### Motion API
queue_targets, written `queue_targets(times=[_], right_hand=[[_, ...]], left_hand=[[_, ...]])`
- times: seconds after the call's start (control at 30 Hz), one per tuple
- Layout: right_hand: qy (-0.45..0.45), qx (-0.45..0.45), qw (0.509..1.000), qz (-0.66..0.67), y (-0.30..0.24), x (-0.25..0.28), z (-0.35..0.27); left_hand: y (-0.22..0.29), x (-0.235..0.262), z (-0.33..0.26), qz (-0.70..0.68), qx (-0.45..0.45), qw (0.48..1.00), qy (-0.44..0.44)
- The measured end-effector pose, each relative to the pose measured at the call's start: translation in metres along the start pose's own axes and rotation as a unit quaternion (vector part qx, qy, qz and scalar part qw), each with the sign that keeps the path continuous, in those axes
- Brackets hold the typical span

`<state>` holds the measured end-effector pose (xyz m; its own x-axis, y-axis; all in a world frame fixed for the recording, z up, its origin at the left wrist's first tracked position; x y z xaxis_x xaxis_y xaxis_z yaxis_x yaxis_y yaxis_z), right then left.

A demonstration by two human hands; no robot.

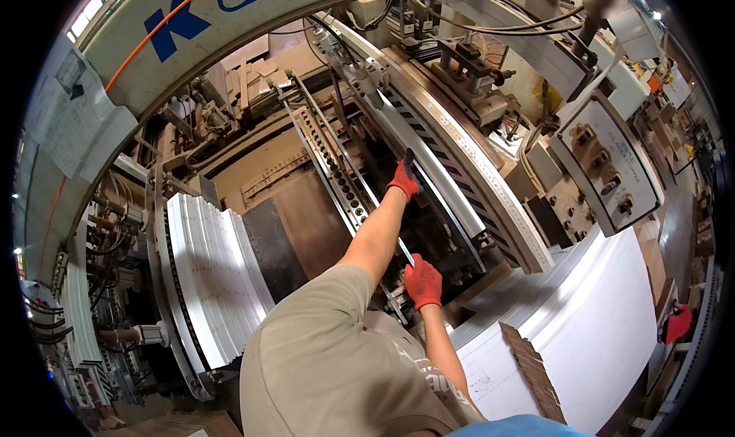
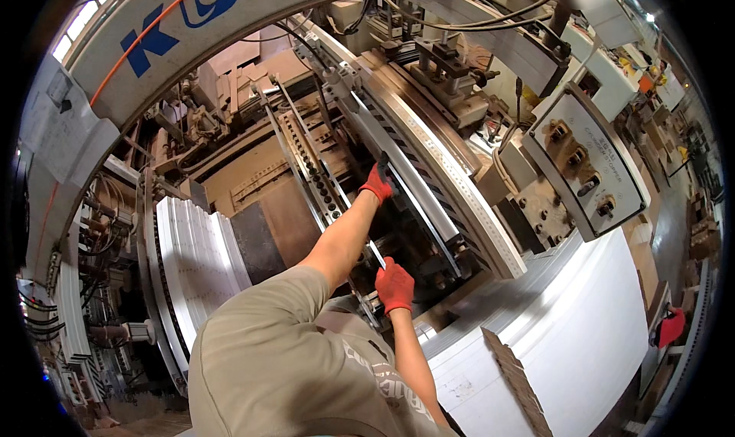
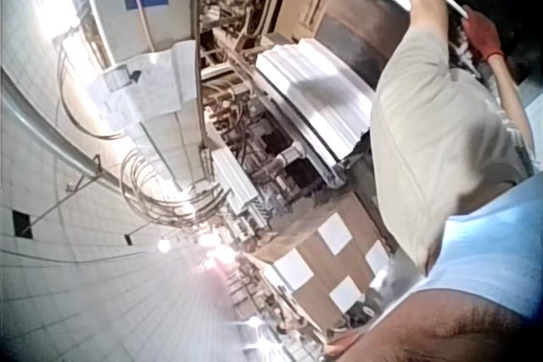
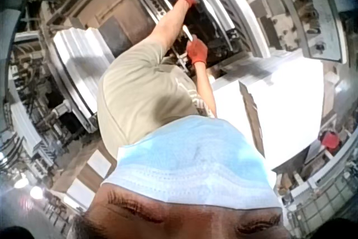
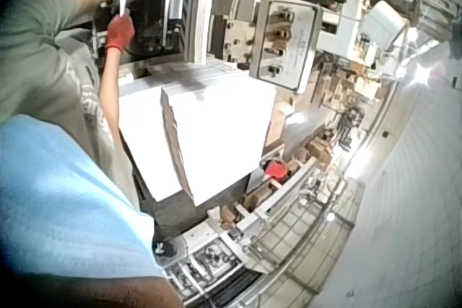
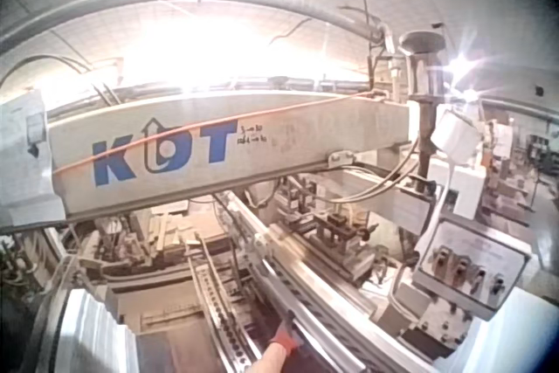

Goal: The person repeatedly picks up white board strips from a stack and feeds them into the loading slots of a large industrial machine by hand while wearing red gloves.

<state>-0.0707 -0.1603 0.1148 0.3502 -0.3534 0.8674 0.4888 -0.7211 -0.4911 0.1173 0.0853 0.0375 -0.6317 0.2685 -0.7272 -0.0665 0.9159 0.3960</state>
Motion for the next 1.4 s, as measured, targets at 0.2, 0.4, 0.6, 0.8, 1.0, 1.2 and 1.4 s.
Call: queue_targets(times=[0.2,0.4,0.6,0.8,1.0,1.2,1.4], right_hand=[[0.012,0.015,1.0,-0.007,-0.001,0.001,0.0],[0.022,0.014,1.0,-0.015,-0.003,0.0,-0.002],[-0.004,-0.014,1.0,0.0,-0.01,0.005,-0.001],[-0.016,-0.051,0.999,0.008,-0.019,0.009,0.0],[0.014,-0.064,0.998,-0.013,-0.024,0.007,0.002],[0.009,-0.071,0.997,-0.01,-0.022,0.008,0.001],[0.026,-0.081,0.996,-0.022,-0.027,0.012,-0.004]], left_hand=[[-0.007,0.032,0.062,-0.018,0.004,0.999,-0.045],[-0.006,0.019,0.036,-0.038,0.025,0.995,-0.086],[-0.006,0.004,0.005,-0.019,0.004,1.0,-0.016],[-0.003,0.003,-0.004,-0.026,0.022,0.998,-0.048],[-0.001,0.002,-0.001,-0.059,0.042,0.996,-0.059],[-0.001,0.008,-0.004,-0.014,0.06,0.997,-0.055],[0.002,0.004,-0.004,-0.033,0.091,0.988,-0.12]])
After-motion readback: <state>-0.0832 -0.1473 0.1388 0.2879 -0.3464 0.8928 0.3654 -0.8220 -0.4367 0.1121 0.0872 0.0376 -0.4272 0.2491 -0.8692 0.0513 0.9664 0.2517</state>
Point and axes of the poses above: each hand's wrist, its own z-axis towards the middle knuckle, its own x-axis out of the back of the hand, y = z × x, the point moved 1 cm from there along z, towards the middle knuckle
